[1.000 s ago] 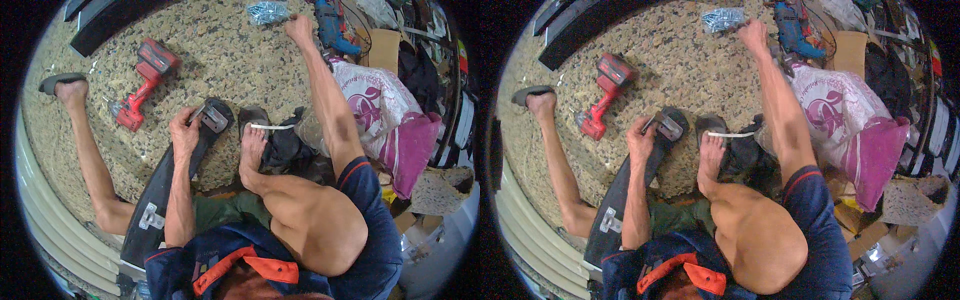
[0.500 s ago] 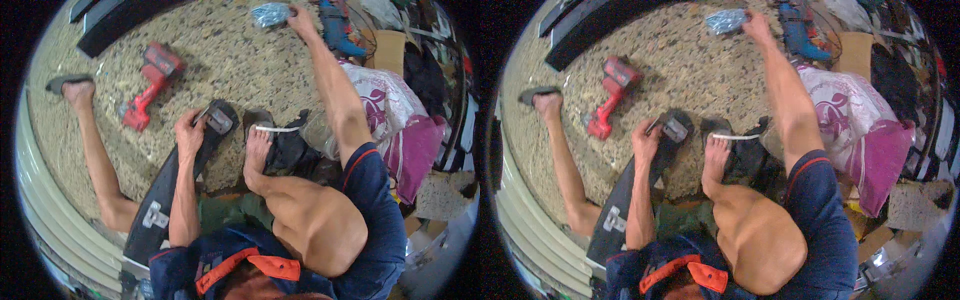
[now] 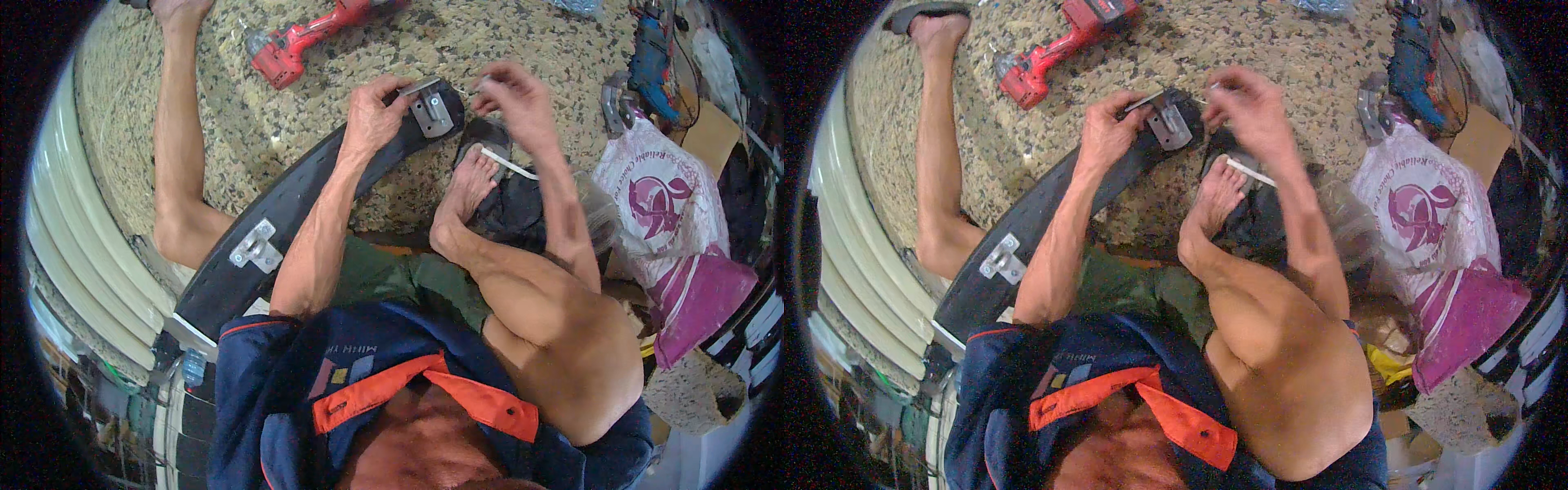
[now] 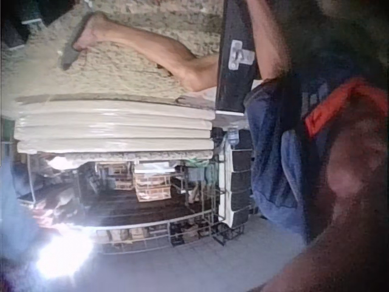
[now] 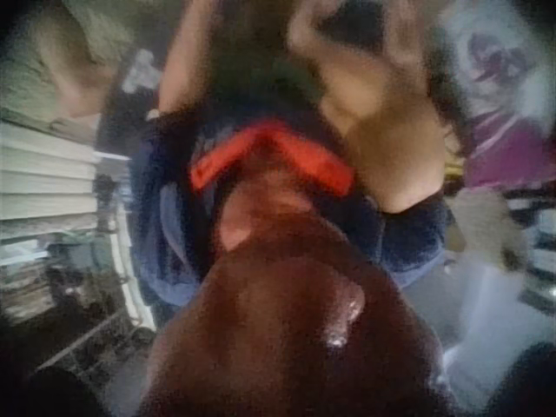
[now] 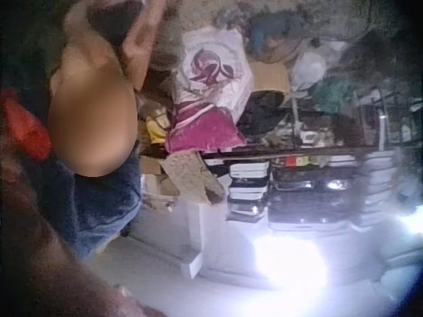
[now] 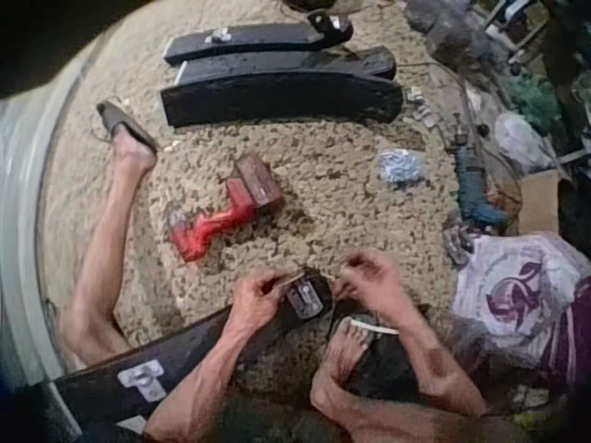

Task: The person sits on the floor and uses a red cordless drill to attach metal brackets to black curved plastic mudguards. They position the brackets, insert screws, and tighten them, repeating the process for multiple mudguards.

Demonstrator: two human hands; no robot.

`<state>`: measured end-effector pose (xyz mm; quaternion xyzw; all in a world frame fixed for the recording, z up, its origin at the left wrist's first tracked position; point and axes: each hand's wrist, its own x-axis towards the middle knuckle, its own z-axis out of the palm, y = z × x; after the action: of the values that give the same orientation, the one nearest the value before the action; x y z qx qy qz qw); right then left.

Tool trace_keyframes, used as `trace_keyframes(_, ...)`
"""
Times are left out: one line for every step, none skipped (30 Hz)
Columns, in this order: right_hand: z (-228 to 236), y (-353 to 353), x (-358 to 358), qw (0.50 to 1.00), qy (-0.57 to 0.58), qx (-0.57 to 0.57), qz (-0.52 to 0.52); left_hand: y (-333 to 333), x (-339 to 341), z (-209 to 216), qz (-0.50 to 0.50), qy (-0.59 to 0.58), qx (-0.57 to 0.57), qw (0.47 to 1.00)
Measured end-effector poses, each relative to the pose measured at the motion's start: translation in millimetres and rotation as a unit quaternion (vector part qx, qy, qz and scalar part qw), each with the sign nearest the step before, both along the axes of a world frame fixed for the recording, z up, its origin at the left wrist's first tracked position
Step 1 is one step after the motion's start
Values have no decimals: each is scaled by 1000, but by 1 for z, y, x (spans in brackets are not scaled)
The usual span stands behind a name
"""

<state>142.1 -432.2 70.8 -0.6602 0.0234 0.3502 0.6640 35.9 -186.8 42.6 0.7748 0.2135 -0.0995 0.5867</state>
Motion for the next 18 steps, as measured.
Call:
trace_keyframes(0,17,-16,999,9,-43,12,0,-1,0,6,7,-10,1000)
trace_keyframes(1,29,-29,998,14,-48,37,0,-2,0,6,6,-8,1000)
trace_keyframes(3,37,-36,986,-104,-102,83,1,-2,-1,6,4,-6,1000)
trace_keyframes(4,44,-41,956,-211,-156,132,1,-3,-1,6,2,-4,1000)
trace_keyframes(5,50,-44,910,-297,-233,172,2,-3,-3,6,-7,-1,1000)
trace_keyframes(6,55,-49,964,-169,-173,113,2,-2,-4,6,-16,1,1000)
trace_keyframes(5,60,-49,955,-203,-181,114,2,-2,-5,3,-2,6,1000)
trace_keyframes(4,64,-51,948,-228,-188,118,2,-2,-5,5,-19,5,1000)
trace_keyframes(2,67,-53,940,-246,-197,129,2,-2,-6,5,-13,8,1000)
trace_keyframes(-1,70,-55,919,-303,-214,133,2,-2,-6,4,6,11,1000)
trace_keyframes(-5,72,-57,895,-352,-232,144,2,-3,-6,4,2,5,1000)
trace_keyframes(-9,74,-59,868,-395,-258,155,2,-3,-6,3,11,-1,1000)
trace_keyframes(-13,75,-61,861,-399,-267,170,2,-3,-5,1,20,-7,1000)
trace_keyframes(-17,75,-63,852,-400,-284,184,2,-3,-5,-2,11,7,1000)
trace_keyframes(-21,76,-65,842,-400,-303,197,3,-3,-4,-7,2,19,1000)
trace_keyframes(-24,76,-65,836,-419,-292,201,3,-2,-5,-12,-12,29,999)
trace_keyframes(-27,76,-66,827,-441,-286,203,3,-2,-5,-13,-15,35,999)
trace_keyframes(-29,76,-65,812,-465,-285,207,4,-2,-6,-13,-21,38,999)
